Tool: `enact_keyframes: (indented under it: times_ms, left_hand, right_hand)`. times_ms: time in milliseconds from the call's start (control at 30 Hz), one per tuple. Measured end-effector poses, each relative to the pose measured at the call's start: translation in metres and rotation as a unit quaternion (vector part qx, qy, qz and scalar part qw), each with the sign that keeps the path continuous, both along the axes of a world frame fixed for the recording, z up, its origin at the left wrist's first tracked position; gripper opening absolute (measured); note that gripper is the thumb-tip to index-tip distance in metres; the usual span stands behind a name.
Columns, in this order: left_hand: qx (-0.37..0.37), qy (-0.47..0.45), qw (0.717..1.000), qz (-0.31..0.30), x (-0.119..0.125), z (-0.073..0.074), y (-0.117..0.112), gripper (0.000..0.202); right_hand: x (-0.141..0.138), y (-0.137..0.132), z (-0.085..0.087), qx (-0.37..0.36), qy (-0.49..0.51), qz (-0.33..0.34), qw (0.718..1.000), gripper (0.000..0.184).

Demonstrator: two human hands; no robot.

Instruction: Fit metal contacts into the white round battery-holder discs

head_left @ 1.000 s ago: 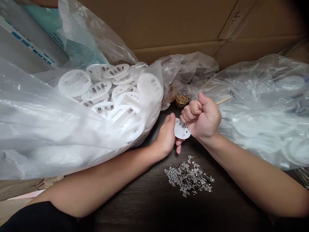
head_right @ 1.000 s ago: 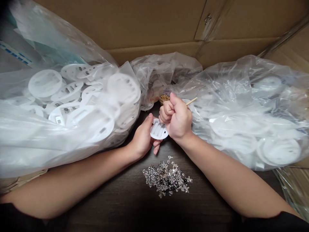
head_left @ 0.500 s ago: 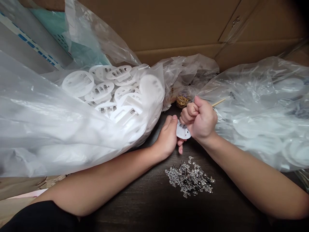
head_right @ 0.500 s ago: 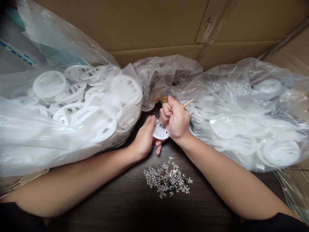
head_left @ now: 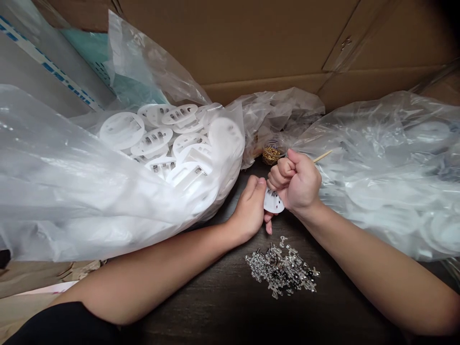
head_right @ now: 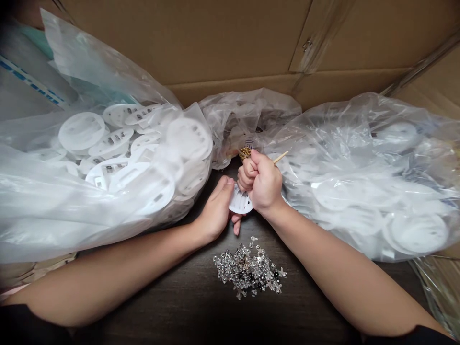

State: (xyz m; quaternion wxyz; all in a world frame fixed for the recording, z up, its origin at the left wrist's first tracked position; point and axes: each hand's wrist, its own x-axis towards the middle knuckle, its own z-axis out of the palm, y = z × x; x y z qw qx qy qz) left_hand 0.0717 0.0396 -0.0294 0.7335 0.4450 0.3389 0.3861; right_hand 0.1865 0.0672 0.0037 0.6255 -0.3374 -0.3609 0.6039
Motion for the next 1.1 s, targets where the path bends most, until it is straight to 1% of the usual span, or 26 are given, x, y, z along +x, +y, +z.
enact_keyframes:
  times_ms: [233,300,433,567,700,933,1100]
  left_hand:
    - [0.010,0.004,1.000,-0.003,0.000,0.003,-0.001,0.034]
    - [0.008,-0.001,1.000,-0.003,0.000,0.004,0.000,0.033]
    - [-0.015,-0.029,0.999,-0.005,0.000,0.002,0.002,0.036]
    - [-0.019,-0.064,0.998,-0.014,0.000,-0.003,0.004,0.039]
    - [-0.018,-0.078,0.997,-0.018,-0.002,-0.005,0.005,0.042]
    - [-0.019,-0.070,0.997,-0.019,-0.001,-0.003,0.003,0.042]
    - [-0.017,-0.064,0.998,-0.015,-0.001,-0.003,0.004,0.043]
  right_hand:
    - [0.000,0.000,-0.004,0.005,0.005,0.044,0.999,0.059]
    - [0.000,-0.002,-0.005,0.020,0.012,0.041,0.999,0.059]
    - [0.003,-0.004,0.000,0.030,0.071,0.031,0.997,0.057]
    - [0.006,-0.007,0.007,0.045,0.104,-0.006,0.994,0.058]
    - [0.004,-0.009,0.010,0.059,0.101,-0.018,0.993,0.057]
    - [0.001,-0.008,0.009,0.044,0.075,0.001,0.996,0.057]
    - [-0.001,-0.007,0.007,0.038,0.047,-0.015,0.998,0.057]
